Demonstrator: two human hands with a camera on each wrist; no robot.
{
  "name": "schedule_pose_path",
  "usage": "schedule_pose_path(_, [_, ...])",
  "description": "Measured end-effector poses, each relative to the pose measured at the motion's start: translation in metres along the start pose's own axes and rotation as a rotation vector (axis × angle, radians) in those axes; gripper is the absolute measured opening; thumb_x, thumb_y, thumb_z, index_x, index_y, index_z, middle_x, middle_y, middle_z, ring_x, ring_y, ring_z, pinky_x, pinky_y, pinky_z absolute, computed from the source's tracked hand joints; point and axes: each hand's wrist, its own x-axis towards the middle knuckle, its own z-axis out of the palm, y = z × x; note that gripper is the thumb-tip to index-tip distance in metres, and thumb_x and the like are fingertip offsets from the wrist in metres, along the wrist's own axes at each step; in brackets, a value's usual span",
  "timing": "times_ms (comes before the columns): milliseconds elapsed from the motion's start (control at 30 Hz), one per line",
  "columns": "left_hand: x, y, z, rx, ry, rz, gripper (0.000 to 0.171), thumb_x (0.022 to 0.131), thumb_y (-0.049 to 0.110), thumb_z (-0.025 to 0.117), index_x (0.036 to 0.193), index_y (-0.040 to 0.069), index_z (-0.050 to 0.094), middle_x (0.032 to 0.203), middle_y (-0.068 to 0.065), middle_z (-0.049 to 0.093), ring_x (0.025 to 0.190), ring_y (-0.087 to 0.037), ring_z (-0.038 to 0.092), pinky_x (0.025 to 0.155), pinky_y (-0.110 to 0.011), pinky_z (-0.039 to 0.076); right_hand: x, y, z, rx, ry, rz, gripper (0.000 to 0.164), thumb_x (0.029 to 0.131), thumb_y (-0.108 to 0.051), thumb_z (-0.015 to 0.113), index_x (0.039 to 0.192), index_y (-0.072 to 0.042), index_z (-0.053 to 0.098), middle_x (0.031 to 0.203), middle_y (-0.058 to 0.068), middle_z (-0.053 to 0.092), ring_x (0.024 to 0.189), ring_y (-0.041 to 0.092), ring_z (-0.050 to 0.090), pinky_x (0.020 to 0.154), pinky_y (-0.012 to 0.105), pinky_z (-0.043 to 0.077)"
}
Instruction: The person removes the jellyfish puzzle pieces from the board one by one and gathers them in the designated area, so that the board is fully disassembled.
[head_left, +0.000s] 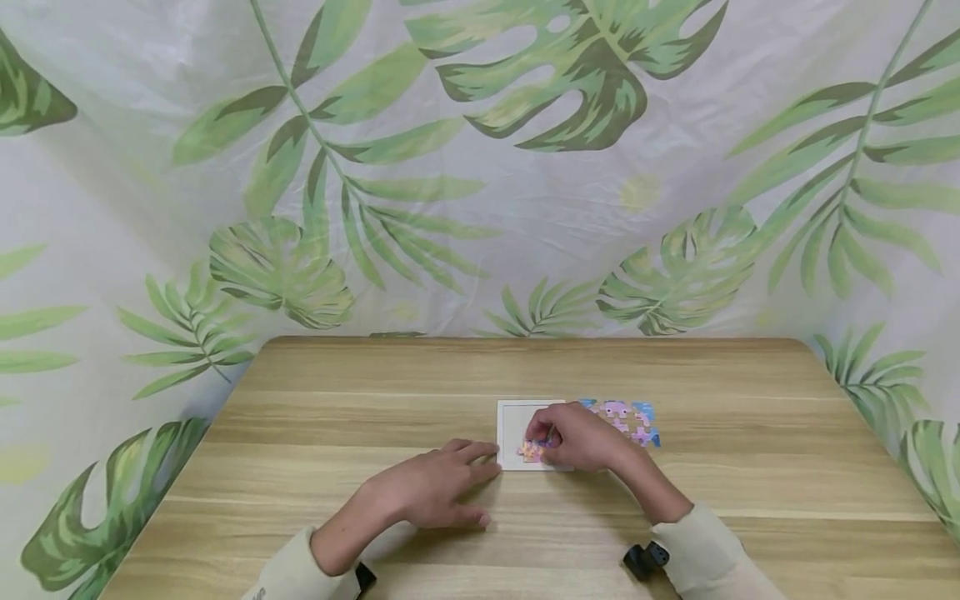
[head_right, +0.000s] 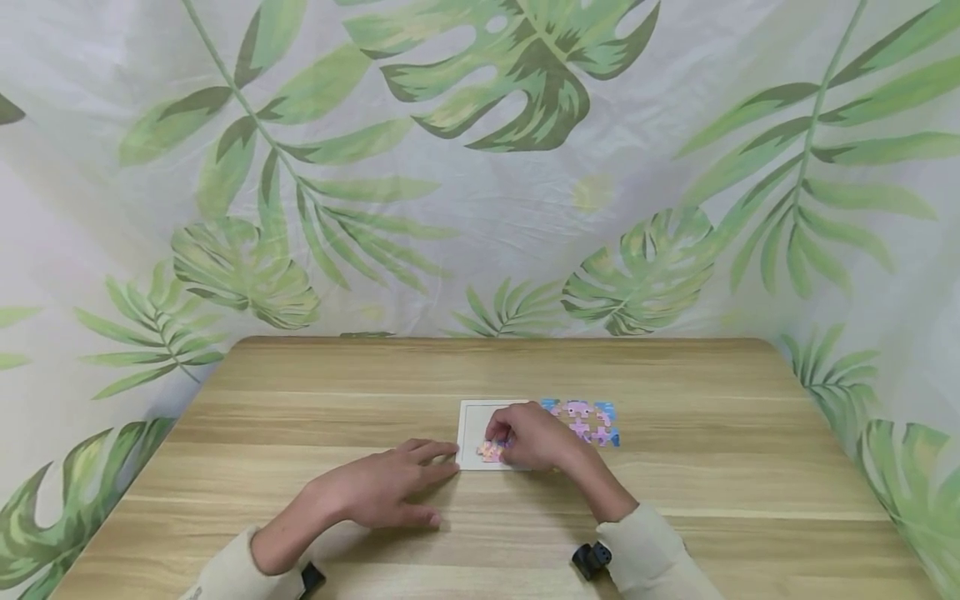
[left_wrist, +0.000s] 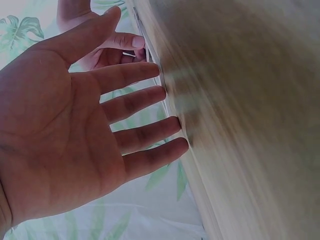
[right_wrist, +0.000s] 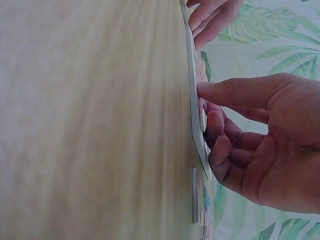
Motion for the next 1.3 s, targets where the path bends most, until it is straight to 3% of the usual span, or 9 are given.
schedule_pose_path(233, [0.004, 0.004, -0.002, 0.001, 0.018, -0.001, 0.067, 0.101, 0.047, 0.074, 0.159, 0.021, 0.054, 0.173, -0.006, 0.038, 0.158, -0.032, 0.040, 0.122, -0.052, 0.046, 0.000, 0.002, 0.001, 0.010, -0.017, -0.032, 0.024, 0.086, 0.008, 0.078, 0.104, -0.006, 0.073, 0.096, 0.003, 0.073, 0.083, 0.005, 0.061, 0.076, 0.020, 0.054])
schedule_pose_path(667, [0.005, 0.007, 0.000, 0.000, -0.019, -0.002, 0.063, 0.103, 0.048, 0.070, 0.158, 0.023, 0.055, 0.175, -0.005, 0.036, 0.160, -0.032, 0.038, 0.122, -0.053, 0.046, -0.002, -0.003, 0.002, -0.013, -0.007, -0.046, 0.021, 0.089, 0.007, 0.075, 0.101, -0.009, 0.071, 0.091, 0.001, 0.069, 0.077, 0.008, 0.058, 0.070, 0.022, 0.050])
schedule_pose_path(867, [0.005, 0.007, 0.000, 0.003, -0.018, -0.006, 0.063, 0.103, 0.049, 0.070, 0.158, 0.024, 0.055, 0.175, -0.004, 0.035, 0.160, -0.031, 0.038, 0.121, -0.053, 0.048, -0.006, -0.004, -0.005, 0.060, -0.006, -0.017, 0.018, 0.096, 0.005, 0.065, 0.100, -0.011, 0.073, 0.086, -0.002, 0.069, 0.077, 0.007, 0.059, 0.070, 0.023, 0.051])
schedule_pose_path(1300, [0.005, 0.007, 0.001, 0.004, -0.018, -0.010, 0.064, 0.103, 0.049, 0.070, 0.159, 0.023, 0.055, 0.175, -0.004, 0.036, 0.161, -0.031, 0.037, 0.124, -0.051, 0.045, -0.012, 0.007, -0.011, 0.196, -0.027, -0.013, 0.015, 0.098, 0.000, 0.063, 0.105, -0.007, 0.074, 0.090, 0.002, 0.069, 0.076, 0.011, 0.058, 0.068, 0.023, 0.049])
